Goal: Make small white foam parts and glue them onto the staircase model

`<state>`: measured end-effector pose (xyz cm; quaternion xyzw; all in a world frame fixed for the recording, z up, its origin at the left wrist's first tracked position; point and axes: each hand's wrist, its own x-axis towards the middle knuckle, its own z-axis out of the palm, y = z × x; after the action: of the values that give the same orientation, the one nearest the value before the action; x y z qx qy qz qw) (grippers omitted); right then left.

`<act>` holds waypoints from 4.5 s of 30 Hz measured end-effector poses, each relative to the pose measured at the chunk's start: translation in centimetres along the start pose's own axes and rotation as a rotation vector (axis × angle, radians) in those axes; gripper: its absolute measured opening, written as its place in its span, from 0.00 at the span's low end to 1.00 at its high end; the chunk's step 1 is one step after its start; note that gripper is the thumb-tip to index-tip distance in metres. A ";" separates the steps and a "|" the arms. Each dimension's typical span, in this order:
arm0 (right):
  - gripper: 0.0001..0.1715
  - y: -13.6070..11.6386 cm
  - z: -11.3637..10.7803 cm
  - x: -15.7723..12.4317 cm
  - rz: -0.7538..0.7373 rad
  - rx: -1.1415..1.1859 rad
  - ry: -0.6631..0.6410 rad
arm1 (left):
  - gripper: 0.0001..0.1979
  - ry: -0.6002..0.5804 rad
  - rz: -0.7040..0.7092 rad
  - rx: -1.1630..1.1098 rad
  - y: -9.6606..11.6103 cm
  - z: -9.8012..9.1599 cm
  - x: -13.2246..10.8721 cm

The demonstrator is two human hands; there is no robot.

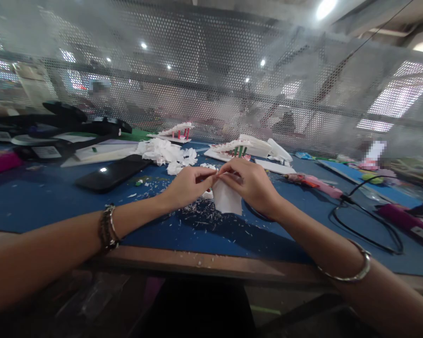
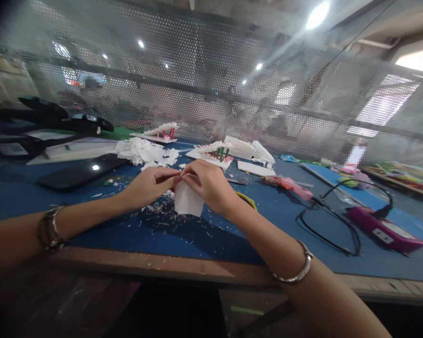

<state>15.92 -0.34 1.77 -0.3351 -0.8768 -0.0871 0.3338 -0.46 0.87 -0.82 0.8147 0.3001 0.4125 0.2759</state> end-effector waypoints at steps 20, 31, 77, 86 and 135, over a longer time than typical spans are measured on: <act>0.05 -0.6 0.1 -0.1 0.230 0.234 0.120 | 0.12 0.086 0.135 0.175 0.2 -0.1 0.1; 0.06 -0.1 -0.5 0.2 0.309 0.568 0.049 | 0.09 0.063 0.090 -0.006 0.2 -1.0 0.3; 0.05 -0.8 1.0 -0.3 0.261 0.557 0.229 | 0.08 0.146 0.057 -0.315 -0.3 -0.5 0.4; 0.06 -0.1 0.1 -0.4 -0.051 0.247 0.098 | 0.05 0.086 -0.078 -0.447 0.0 -0.8 0.6; 0.05 -0.8 -0.9 -0.1 0.180 0.369 0.107 | 0.08 0.192 0.289 0.067 -0.2 -0.4 -0.1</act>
<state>15.89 -1.33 2.46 -0.3400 -0.8254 0.0873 0.4420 -0.87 1.04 -0.78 0.8149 0.2185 0.5136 0.1564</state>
